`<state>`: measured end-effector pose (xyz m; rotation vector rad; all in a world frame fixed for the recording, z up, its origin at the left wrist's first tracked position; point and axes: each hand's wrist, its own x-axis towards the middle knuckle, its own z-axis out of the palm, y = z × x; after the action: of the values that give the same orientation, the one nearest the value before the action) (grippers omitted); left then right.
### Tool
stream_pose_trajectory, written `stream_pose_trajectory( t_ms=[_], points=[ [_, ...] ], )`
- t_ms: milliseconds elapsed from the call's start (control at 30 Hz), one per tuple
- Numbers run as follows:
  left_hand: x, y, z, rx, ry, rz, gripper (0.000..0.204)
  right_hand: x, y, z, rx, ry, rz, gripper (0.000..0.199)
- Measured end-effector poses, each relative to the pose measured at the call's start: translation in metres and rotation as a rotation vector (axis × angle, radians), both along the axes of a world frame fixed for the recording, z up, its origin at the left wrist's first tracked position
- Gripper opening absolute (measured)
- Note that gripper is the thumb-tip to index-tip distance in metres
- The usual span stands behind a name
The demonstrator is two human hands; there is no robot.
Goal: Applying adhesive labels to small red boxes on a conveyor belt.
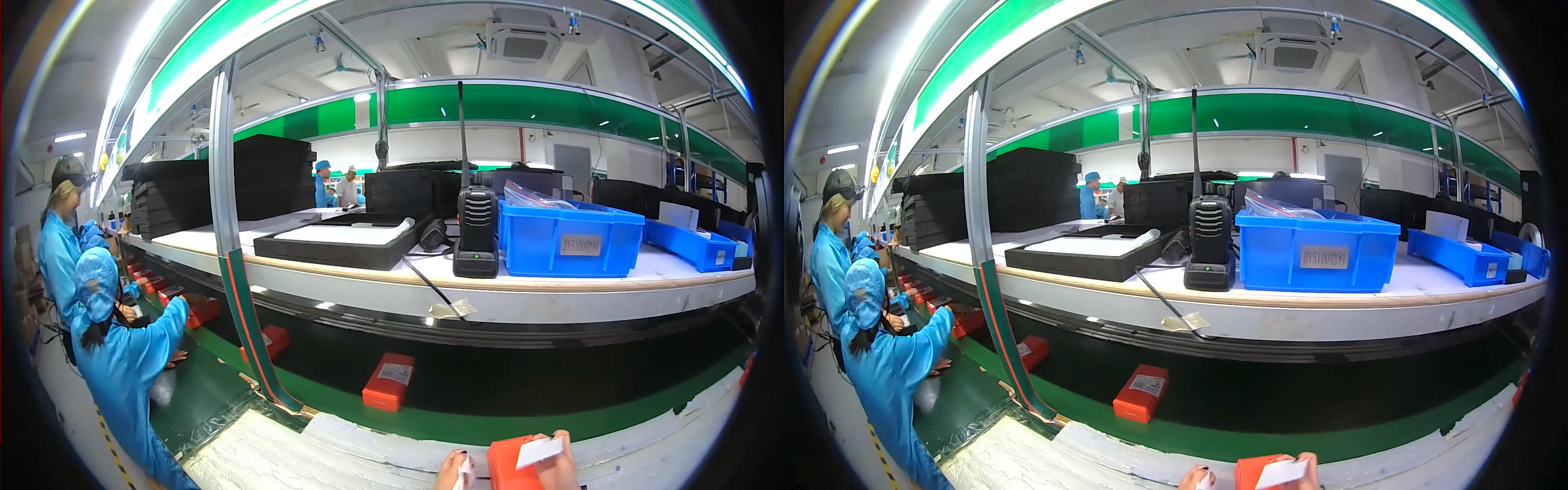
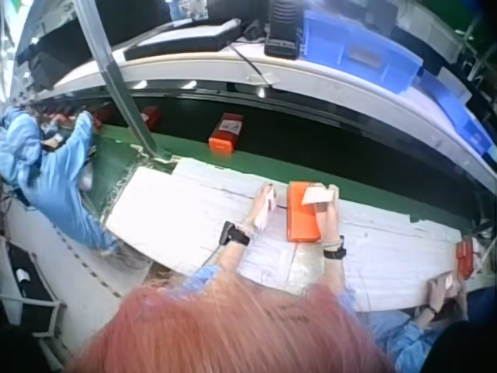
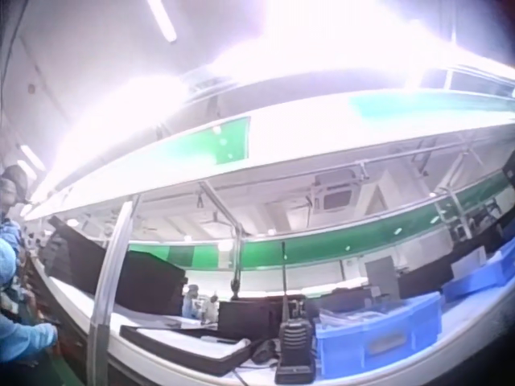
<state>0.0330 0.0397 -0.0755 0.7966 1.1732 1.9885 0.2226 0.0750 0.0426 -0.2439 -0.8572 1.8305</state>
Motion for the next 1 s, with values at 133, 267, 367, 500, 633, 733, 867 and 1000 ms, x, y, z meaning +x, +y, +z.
stream_pose_trajectory(
  t_ms=[133, 267, 367, 500, 633, 733, 867, 1000],
  points=[
    [0.008, -0.012, 0.042, -0.025, -0.127, 0.052, 0.018, 0.011, 0.007, -0.010, 0.013, 0.040, 0.083, 0.044],
    [0.007, -0.009, 0.025, -0.209, 0.508, 0.247, 0.035, 0.005, -0.001, -0.002, 0.018, -0.060, 0.087, 0.057],
    [0.017, -0.016, 0.036, -0.232, 0.783, 0.312, 0.038, 0.005, -0.010, 0.015, 0.097, -0.124, 0.077, 0.070],
    [0.020, -0.021, 0.057, -0.367, 0.707, 0.097, 0.038, 0.003, -0.010, 0.013, 0.059, -0.086, 0.068, 0.068],
    [0.010, -0.011, 0.034, -0.544, 0.975, -0.034, 0.037, 0.012, 0.016, -0.016, 0.064, -0.099, 0.056, 0.065],
    [0.014, -0.013, 0.035, -0.266, 1.005, 0.080, 0.047, 0.010, 0.014, -0.015, 0.063, -0.107, 0.078, 0.065],
    [0.012, -0.031, 0.040, -0.278, 0.845, 0.000, 0.044, 0.006, 0.015, -0.017, 0.083, -0.099, 0.092, 0.060],
    [0.007, -0.097, 0.060, -0.072, 0.415, 0.297, 0.044, 0.006, 0.016, -0.022, 0.126, -0.118, 0.111, 0.058]
  ],
)
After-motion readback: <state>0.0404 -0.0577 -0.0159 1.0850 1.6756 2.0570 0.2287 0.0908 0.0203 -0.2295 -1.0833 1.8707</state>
